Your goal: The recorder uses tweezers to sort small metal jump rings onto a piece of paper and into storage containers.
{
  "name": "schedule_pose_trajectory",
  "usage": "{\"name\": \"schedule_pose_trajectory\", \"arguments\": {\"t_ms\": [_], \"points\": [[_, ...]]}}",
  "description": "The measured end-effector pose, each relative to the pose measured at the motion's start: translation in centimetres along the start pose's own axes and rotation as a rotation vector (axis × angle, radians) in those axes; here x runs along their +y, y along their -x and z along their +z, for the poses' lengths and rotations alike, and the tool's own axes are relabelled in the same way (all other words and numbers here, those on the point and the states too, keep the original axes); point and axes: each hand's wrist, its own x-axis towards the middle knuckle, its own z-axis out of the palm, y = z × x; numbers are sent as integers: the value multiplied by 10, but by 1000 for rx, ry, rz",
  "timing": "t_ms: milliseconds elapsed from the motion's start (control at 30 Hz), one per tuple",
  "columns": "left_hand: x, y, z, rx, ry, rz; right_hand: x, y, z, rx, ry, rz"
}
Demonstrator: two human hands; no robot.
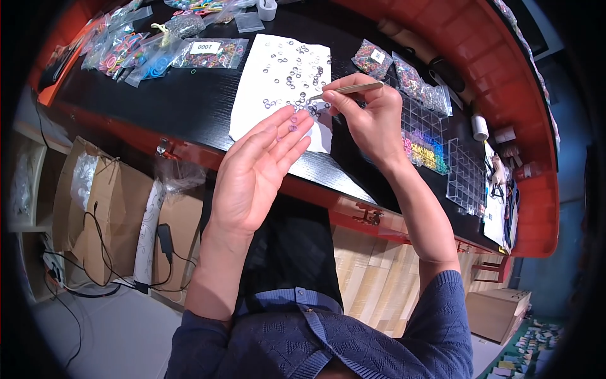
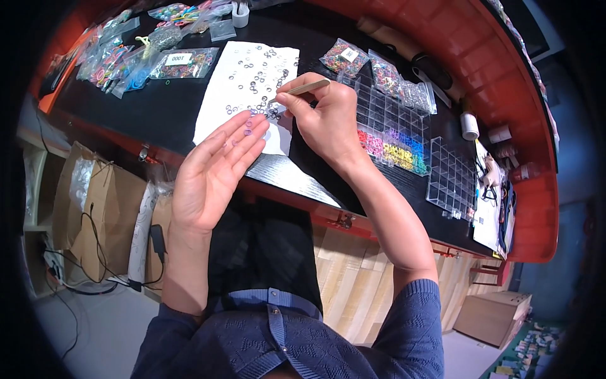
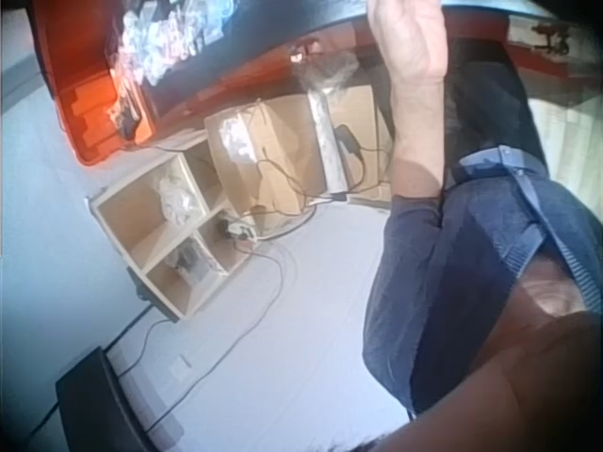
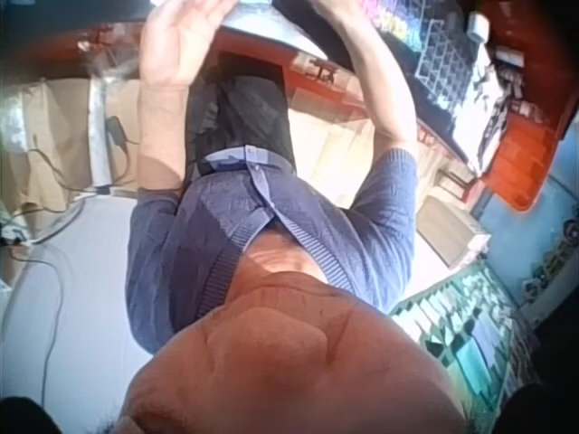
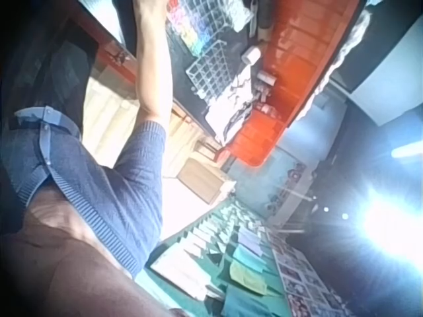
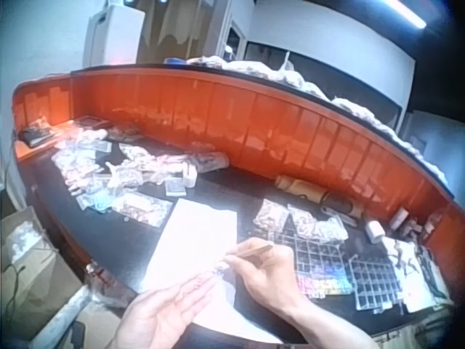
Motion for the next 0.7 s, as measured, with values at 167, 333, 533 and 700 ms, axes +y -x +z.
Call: {"name": "schedule_pose_trajectory", "arguments": {"t_ms": [167, 333, 533, 700], "points": [[1, 0, -2, 6, 7, -4, -9, 2, -4, 37, -33, -84], [-2, -1, 0, 21, 33, 4, -17, 7, -7, -52, -268, -78], [1, 4, 4, 42, -9, 63, -5, 0, -7, 4, -79, -22], [15, 4, 2, 44, -26, 146, -3, 1, 1, -18, -41, -23]]}}
